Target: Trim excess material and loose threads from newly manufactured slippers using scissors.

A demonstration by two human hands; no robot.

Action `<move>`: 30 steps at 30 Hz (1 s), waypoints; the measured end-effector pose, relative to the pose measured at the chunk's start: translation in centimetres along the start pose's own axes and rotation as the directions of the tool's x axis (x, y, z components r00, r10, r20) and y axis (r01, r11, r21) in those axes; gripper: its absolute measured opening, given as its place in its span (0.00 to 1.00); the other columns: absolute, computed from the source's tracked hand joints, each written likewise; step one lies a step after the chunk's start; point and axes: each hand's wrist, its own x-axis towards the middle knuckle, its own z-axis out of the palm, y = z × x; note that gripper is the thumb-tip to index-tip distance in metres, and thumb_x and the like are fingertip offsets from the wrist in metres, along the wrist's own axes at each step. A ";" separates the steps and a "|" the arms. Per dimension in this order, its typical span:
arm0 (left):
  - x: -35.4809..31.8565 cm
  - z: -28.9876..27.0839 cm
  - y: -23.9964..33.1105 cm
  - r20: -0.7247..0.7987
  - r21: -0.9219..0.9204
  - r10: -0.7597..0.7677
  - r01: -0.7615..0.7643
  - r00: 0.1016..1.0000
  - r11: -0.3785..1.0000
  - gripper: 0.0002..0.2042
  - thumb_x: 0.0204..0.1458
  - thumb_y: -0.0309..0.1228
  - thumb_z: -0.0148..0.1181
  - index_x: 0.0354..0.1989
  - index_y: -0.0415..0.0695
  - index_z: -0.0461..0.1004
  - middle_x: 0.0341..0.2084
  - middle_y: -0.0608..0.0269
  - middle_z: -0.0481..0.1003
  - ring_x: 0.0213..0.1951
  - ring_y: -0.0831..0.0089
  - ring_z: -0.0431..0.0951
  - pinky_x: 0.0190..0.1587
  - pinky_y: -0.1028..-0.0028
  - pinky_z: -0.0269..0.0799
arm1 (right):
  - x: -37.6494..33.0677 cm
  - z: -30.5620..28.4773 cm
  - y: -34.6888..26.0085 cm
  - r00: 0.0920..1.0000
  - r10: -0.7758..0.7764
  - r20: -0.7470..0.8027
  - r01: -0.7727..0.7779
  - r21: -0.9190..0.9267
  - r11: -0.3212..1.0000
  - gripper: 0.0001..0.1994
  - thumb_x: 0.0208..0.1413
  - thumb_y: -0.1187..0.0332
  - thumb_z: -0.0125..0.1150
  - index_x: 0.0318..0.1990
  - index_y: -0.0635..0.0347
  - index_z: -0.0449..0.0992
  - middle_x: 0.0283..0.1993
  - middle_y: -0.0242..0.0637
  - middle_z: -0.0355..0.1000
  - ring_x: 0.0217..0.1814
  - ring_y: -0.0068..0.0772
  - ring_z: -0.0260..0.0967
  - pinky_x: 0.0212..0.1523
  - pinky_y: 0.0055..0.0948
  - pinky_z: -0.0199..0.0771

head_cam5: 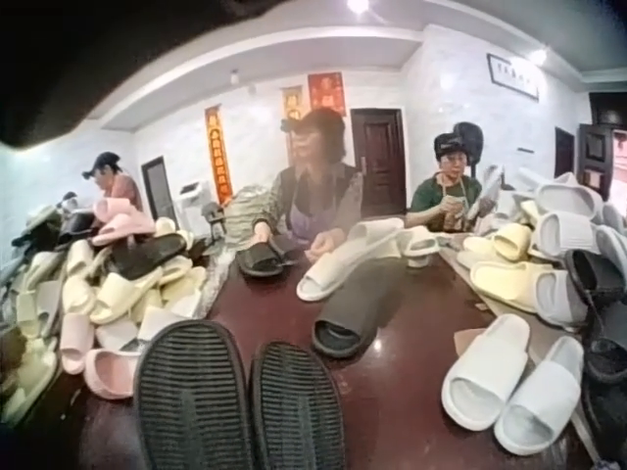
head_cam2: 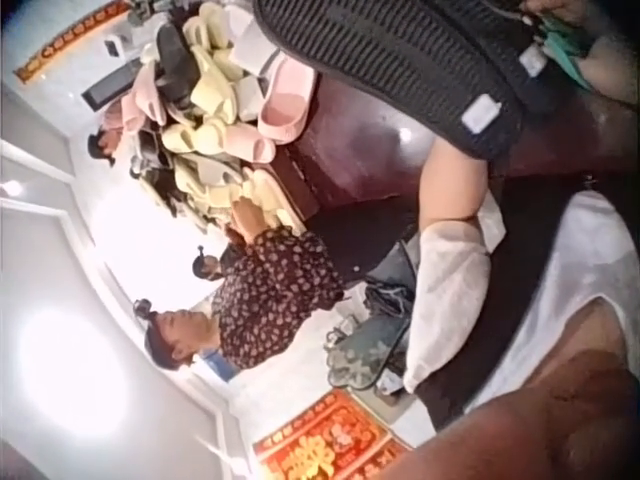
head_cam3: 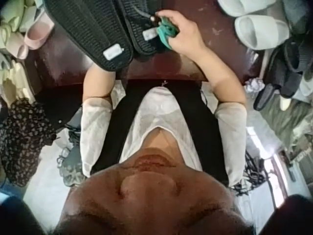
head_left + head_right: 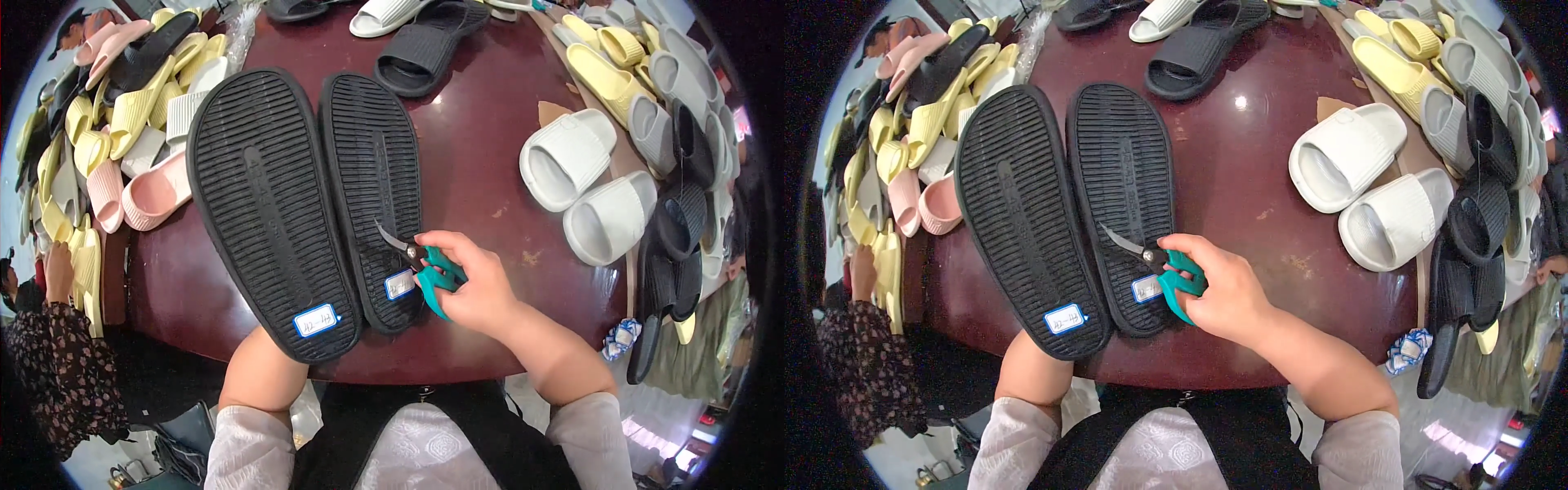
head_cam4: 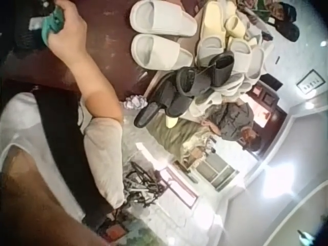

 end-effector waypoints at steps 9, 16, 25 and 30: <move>0.4 0.2 0.7 0.017 -0.005 0.032 -0.032 0.999 0.999 0.17 0.56 0.29 0.47 0.53 0.38 0.64 0.42 0.53 0.71 0.43 0.64 0.74 0.45 0.69 0.74 | 0.0 0.9 -0.2 1.000 0.012 0.027 -0.011 -0.048 0.999 0.23 0.43 0.79 0.63 0.49 0.56 0.66 0.37 0.37 0.74 0.39 0.24 0.72 0.41 0.23 0.70; 0.2 0.3 0.8 0.024 -0.004 0.045 -0.045 0.999 0.999 0.16 0.56 0.29 0.47 0.53 0.38 0.65 0.42 0.53 0.71 0.42 0.64 0.74 0.44 0.69 0.74 | 0.0 1.3 -0.3 0.997 0.041 0.073 -0.038 -0.042 0.998 0.22 0.44 0.80 0.61 0.48 0.55 0.64 0.38 0.37 0.73 0.40 0.25 0.72 0.42 0.24 0.69; 1.2 1.0 0.6 0.052 0.005 0.050 -0.051 0.997 0.999 0.16 0.56 0.29 0.48 0.52 0.38 0.65 0.42 0.53 0.72 0.42 0.64 0.74 0.43 0.69 0.74 | -0.3 1.2 -0.1 0.996 -0.020 0.090 0.022 -0.022 1.000 0.23 0.43 0.81 0.61 0.48 0.57 0.63 0.39 0.37 0.73 0.41 0.25 0.71 0.43 0.24 0.69; 1.4 1.3 0.2 0.069 0.000 0.063 -0.063 0.996 0.998 0.16 0.56 0.29 0.48 0.52 0.38 0.66 0.42 0.53 0.72 0.42 0.64 0.74 0.43 0.69 0.75 | -0.6 1.1 -0.1 0.994 -0.039 0.100 0.039 -0.006 0.999 0.23 0.42 0.79 0.64 0.48 0.58 0.65 0.39 0.37 0.73 0.39 0.24 0.71 0.41 0.24 0.70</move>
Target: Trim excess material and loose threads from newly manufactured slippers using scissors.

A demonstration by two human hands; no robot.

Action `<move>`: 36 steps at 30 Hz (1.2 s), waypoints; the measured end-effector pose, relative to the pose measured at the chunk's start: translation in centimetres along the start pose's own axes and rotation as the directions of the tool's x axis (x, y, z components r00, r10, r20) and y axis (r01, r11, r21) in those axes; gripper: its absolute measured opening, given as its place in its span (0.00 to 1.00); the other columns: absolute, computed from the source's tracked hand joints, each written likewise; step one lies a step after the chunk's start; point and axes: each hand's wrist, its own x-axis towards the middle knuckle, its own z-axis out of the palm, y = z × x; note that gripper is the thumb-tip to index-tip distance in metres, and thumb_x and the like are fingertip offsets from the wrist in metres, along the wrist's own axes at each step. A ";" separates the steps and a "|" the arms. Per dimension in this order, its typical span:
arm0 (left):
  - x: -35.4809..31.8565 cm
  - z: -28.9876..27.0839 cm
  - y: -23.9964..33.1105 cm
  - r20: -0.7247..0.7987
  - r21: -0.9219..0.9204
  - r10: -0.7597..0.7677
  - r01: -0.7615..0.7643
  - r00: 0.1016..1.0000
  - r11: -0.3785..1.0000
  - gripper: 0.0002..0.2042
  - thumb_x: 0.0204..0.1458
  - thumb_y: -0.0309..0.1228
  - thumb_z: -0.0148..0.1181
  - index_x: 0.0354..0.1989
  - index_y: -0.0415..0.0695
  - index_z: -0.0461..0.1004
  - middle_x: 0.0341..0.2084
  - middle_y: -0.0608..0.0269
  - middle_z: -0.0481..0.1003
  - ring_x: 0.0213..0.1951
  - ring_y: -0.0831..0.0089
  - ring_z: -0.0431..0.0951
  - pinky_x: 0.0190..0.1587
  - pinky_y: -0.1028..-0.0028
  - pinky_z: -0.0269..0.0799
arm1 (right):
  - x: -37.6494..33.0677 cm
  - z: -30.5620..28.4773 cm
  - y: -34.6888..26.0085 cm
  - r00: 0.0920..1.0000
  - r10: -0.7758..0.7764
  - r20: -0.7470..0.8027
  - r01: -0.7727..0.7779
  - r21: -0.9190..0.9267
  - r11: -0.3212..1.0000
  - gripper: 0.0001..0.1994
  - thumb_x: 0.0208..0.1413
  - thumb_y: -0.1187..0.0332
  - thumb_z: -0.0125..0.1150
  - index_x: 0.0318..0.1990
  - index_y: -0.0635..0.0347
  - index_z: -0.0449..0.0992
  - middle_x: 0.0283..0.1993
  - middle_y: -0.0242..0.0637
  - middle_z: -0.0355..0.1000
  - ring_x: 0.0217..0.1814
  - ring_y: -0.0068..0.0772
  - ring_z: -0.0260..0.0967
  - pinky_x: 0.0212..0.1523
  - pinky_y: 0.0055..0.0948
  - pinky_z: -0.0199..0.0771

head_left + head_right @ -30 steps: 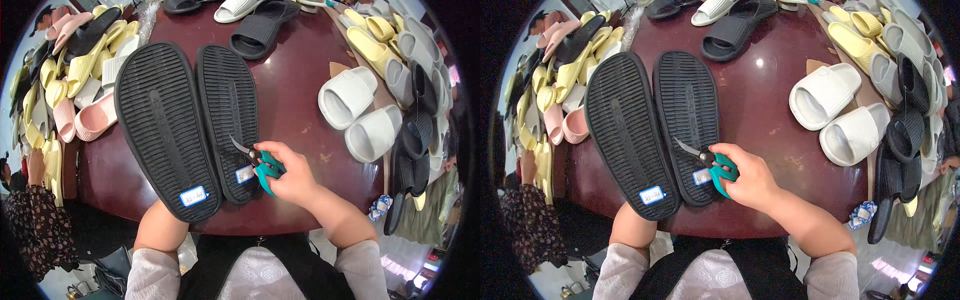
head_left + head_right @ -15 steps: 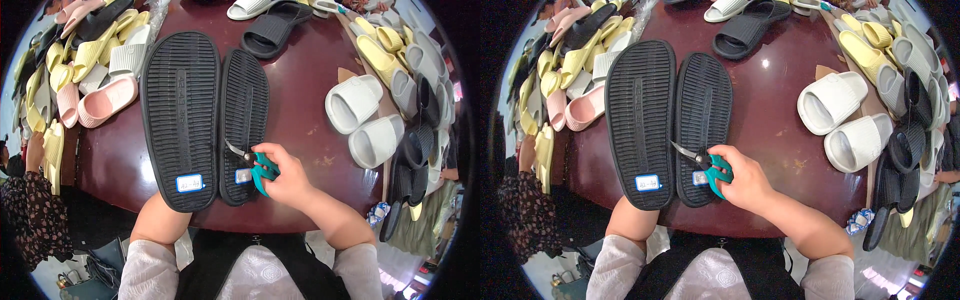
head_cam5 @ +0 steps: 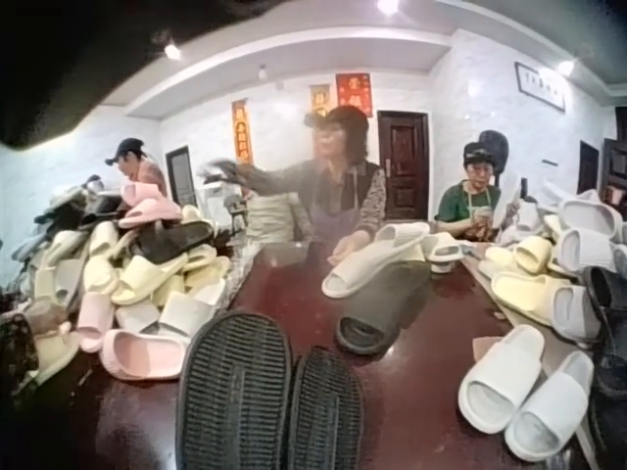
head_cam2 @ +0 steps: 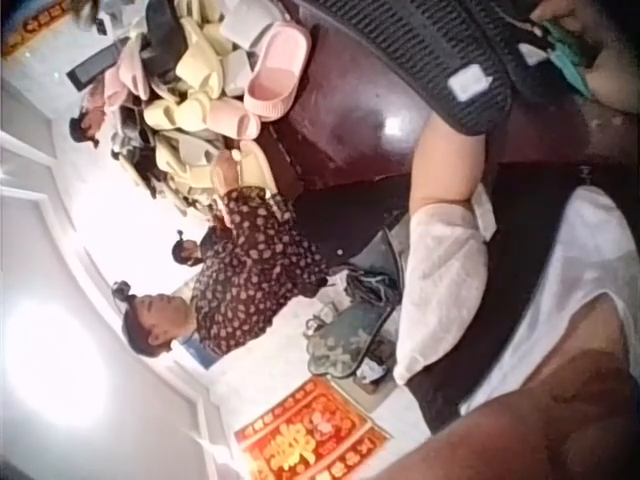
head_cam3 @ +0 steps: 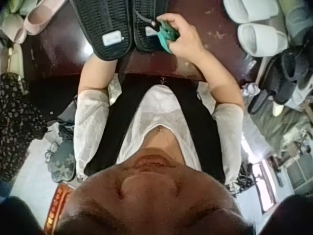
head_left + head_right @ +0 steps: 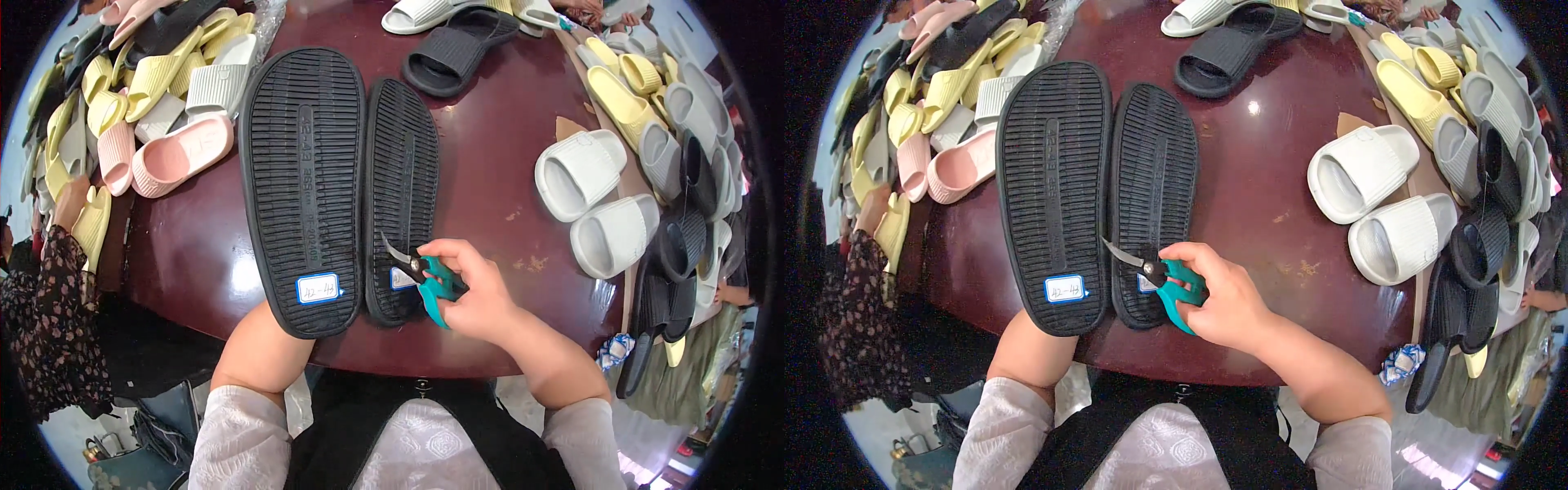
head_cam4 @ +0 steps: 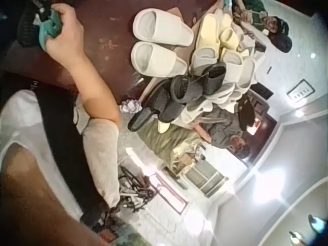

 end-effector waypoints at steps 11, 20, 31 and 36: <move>0.3 0.4 0.0 0.039 0.007 0.000 0.000 0.999 1.000 0.16 0.56 0.29 0.48 0.51 0.37 0.66 0.42 0.53 0.72 0.42 0.64 0.74 0.42 0.70 0.75 | 0.2 -2.6 -1.0 0.972 -0.216 -0.091 0.161 -0.415 0.896 0.21 0.39 0.73 0.70 0.45 0.63 0.74 0.33 0.37 0.72 0.31 0.22 0.69 0.31 0.26 0.71; 1.1 1.0 -0.2 0.076 0.017 -0.001 0.000 0.997 1.000 0.15 0.56 0.30 0.48 0.51 0.37 0.67 0.42 0.53 0.72 0.41 0.65 0.74 0.41 0.70 0.75 | 0.2 -1.8 -1.0 0.987 0.098 -0.128 -0.093 0.040 0.995 0.24 0.41 0.76 0.68 0.49 0.64 0.69 0.34 0.32 0.71 0.35 0.22 0.69 0.38 0.23 0.72; 1.0 1.3 -0.4 0.111 0.027 0.010 -0.013 0.994 1.000 0.15 0.56 0.30 0.48 0.50 0.37 0.67 0.42 0.53 0.72 0.41 0.65 0.75 0.39 0.70 0.76 | -0.1 -0.2 -0.1 0.990 -0.028 -0.137 0.023 -0.038 0.999 0.27 0.41 0.80 0.67 0.52 0.64 0.67 0.37 0.34 0.70 0.38 0.20 0.68 0.39 0.22 0.71; 1.0 2.3 -2.3 0.124 0.037 0.023 -0.028 0.992 0.999 0.15 0.56 0.30 0.49 0.50 0.37 0.67 0.42 0.53 0.72 0.41 0.65 0.75 0.39 0.71 0.76 | -0.1 -1.0 -0.8 0.989 0.056 -0.139 -0.060 -0.025 0.998 0.26 0.43 0.80 0.66 0.52 0.64 0.66 0.36 0.34 0.70 0.38 0.19 0.68 0.38 0.20 0.71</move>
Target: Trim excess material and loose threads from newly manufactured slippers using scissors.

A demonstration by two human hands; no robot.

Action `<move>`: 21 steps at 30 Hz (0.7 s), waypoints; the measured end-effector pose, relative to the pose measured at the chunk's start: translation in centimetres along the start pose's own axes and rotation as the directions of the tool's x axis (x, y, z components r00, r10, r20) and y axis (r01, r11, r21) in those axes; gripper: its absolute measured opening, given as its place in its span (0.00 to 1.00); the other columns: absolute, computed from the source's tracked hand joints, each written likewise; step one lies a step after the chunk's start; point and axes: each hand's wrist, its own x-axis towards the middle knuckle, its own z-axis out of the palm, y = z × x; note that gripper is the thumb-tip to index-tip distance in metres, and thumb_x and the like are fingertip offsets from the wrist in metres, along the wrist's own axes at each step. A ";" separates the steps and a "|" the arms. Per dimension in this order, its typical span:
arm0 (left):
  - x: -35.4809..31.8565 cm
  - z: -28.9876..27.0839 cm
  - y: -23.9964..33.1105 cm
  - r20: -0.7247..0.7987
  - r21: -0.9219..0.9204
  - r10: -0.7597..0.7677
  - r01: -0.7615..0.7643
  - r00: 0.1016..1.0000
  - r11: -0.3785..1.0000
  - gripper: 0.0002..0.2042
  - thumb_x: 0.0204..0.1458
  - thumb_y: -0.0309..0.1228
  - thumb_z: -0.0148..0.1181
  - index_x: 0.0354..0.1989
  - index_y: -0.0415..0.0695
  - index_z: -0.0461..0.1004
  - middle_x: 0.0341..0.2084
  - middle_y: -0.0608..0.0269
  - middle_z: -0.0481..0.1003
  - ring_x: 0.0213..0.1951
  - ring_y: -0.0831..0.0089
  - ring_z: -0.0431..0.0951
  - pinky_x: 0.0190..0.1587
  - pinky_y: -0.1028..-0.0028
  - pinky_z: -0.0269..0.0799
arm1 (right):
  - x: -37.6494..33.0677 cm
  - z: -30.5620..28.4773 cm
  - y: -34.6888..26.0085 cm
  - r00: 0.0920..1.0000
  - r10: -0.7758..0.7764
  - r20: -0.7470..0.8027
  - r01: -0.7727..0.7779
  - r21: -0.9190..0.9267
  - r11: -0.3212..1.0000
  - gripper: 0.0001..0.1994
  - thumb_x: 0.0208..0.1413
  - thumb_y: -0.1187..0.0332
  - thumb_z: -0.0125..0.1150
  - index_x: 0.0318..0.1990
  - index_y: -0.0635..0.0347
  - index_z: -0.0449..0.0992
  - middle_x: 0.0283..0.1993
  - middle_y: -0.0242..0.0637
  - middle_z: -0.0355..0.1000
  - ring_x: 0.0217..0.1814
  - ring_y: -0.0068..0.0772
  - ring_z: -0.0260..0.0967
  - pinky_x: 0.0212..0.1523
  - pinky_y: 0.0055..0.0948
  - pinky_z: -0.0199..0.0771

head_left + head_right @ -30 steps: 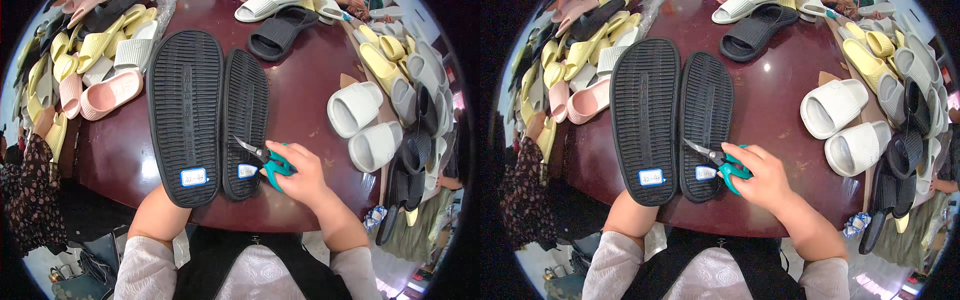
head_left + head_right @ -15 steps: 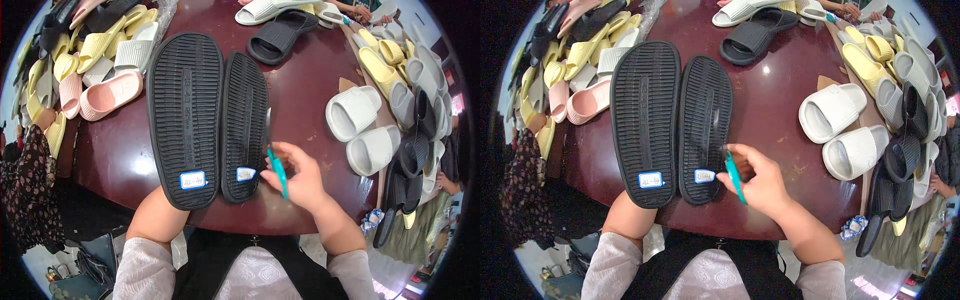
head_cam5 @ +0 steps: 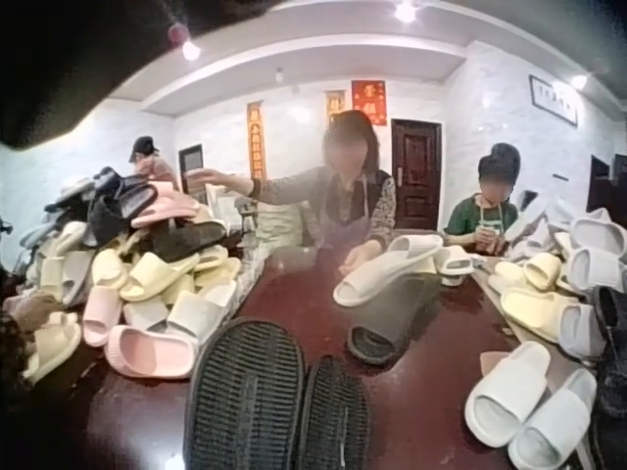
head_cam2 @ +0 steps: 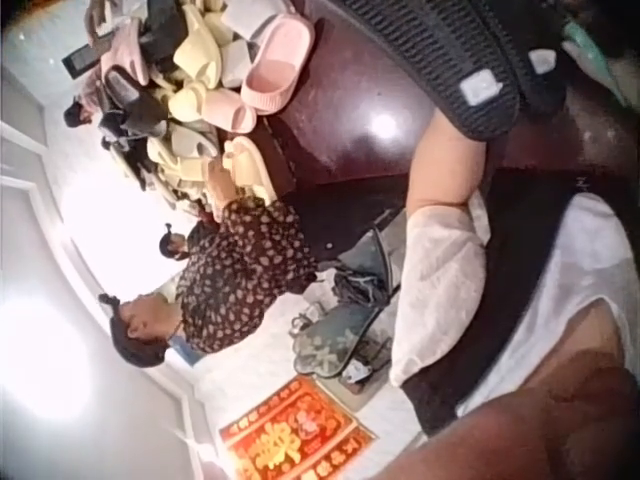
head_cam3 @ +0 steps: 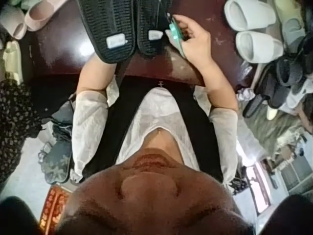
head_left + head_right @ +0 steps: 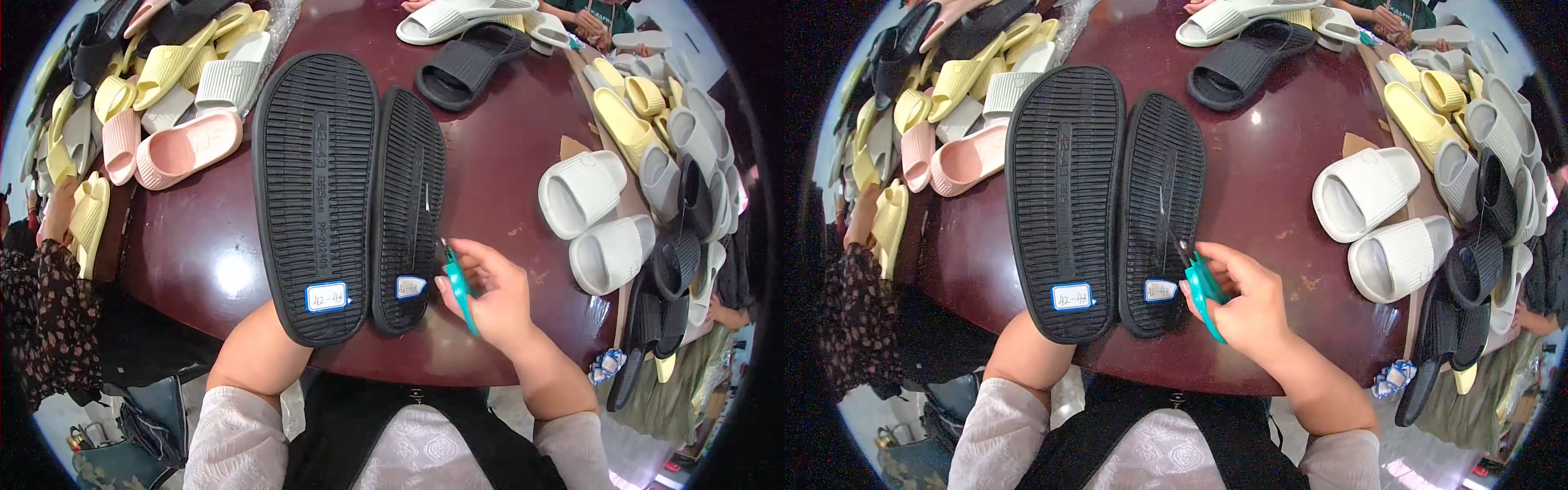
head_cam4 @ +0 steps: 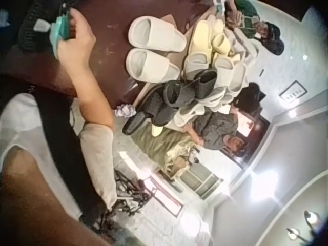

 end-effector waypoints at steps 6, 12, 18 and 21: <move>0.7 0.2 -0.3 0.018 0.004 -0.014 0.014 1.000 1.000 0.15 0.56 0.30 0.49 0.50 0.37 0.68 0.42 0.53 0.72 0.41 0.65 0.75 0.38 0.71 0.76 | -0.1 -0.3 -0.9 0.991 0.134 -0.002 -0.134 0.031 0.990 0.28 0.44 0.79 0.64 0.56 0.63 0.62 0.36 0.35 0.71 0.38 0.21 0.68 0.39 0.20 0.70; 0.0 -0.6 2.0 0.034 0.010 -0.027 0.027 0.999 1.000 0.15 0.56 0.30 0.49 0.49 0.37 0.68 0.42 0.53 0.72 0.41 0.65 0.75 0.38 0.71 0.76 | 0.0 0.7 0.1 0.998 0.039 0.040 -0.041 0.052 0.998 0.34 0.45 0.79 0.63 0.60 0.60 0.54 0.34 0.35 0.70 0.36 0.22 0.68 0.41 0.23 0.69; -0.4 -0.5 1.9 0.041 0.012 -0.039 0.039 0.998 0.999 0.14 0.56 0.30 0.49 0.49 0.37 0.68 0.41 0.53 0.73 0.40 0.65 0.75 0.37 0.71 0.77 | 0.0 1.5 0.0 0.997 0.026 0.074 -0.026 0.004 1.000 0.36 0.44 0.80 0.62 0.61 0.59 0.52 0.32 0.34 0.68 0.34 0.22 0.66 0.38 0.23 0.67; 0.8 -0.2 2.1 0.043 0.018 -0.037 0.036 0.998 0.999 0.14 0.56 0.30 0.49 0.49 0.37 0.69 0.41 0.53 0.73 0.40 0.66 0.75 0.37 0.71 0.77 | 0.0 1.7 0.1 0.997 -0.030 0.070 0.030 0.005 1.000 0.34 0.44 0.80 0.62 0.60 0.59 0.53 0.32 0.33 0.67 0.33 0.21 0.65 0.36 0.22 0.66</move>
